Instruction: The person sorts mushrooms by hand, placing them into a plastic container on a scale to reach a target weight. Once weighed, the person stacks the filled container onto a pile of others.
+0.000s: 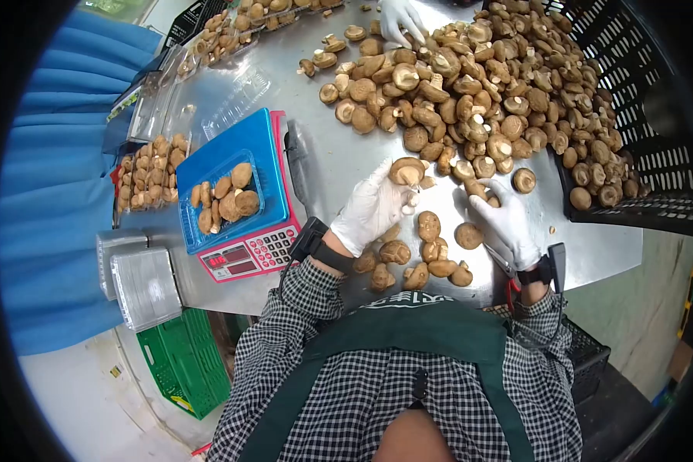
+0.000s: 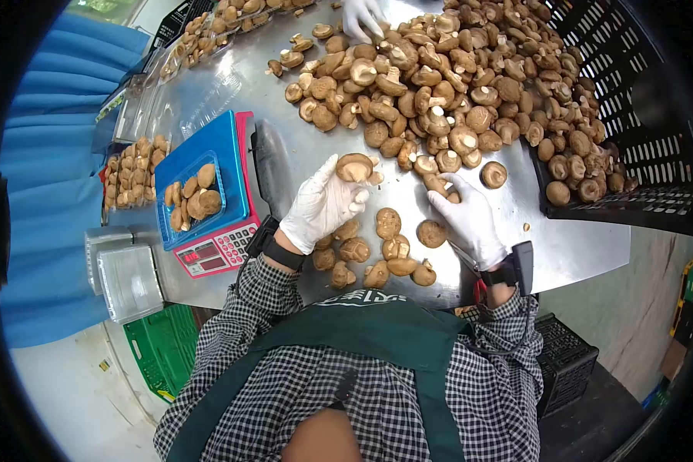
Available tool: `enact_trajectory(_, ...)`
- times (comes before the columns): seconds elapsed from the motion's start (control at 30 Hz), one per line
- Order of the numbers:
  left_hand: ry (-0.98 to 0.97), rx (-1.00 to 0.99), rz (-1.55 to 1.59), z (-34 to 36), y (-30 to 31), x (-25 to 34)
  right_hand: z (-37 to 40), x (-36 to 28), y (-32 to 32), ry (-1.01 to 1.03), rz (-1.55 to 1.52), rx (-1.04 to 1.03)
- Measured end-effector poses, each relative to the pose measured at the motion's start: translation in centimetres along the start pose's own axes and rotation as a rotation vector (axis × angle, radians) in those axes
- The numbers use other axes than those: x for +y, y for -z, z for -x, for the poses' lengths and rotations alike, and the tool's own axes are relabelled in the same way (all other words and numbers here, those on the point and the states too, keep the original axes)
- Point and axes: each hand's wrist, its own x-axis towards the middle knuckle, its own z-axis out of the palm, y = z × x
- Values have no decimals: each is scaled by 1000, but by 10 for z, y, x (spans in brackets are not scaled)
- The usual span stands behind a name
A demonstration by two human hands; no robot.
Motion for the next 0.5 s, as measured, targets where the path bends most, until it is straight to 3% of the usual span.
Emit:
enact_trajectory(0.03,6,15,-7,2,0,1,2,0,2,-37,-449,-41)
enact_trajectory(0.1,29,19,-8,1,1,1,5,6,8,-77,-574,-76)
enact_trajectory(0.2,-37,105,-325,-6,0,2,11,20,15,-135,-980,-205)
enact_trajectory(0.23,-33,99,-325,-11,-2,2,13,22,16,-135,-978,-197)
enact_trajectory(0.3,-44,240,-604,-22,-8,1,17,23,16,-127,-1209,-196)
enact_trajectory(0.33,-177,271,-900,-29,-4,-7,18,22,17,-94,-1194,-187)
enact_trajectory(0.37,-178,269,-901,-37,2,-13,17,17,19,-92,-1193,-186)
enact_trajectory(0.43,-235,349,-1535,-54,1,-20,15,4,20,-210,-883,-13)
enact_trajectory(0.47,-328,389,-1833,-54,-11,-23,14,2,21,-246,-883,-30)
enact_trajectory(0.5,-327,382,-1834,-60,-7,-26,13,6,23,-246,-885,-24)
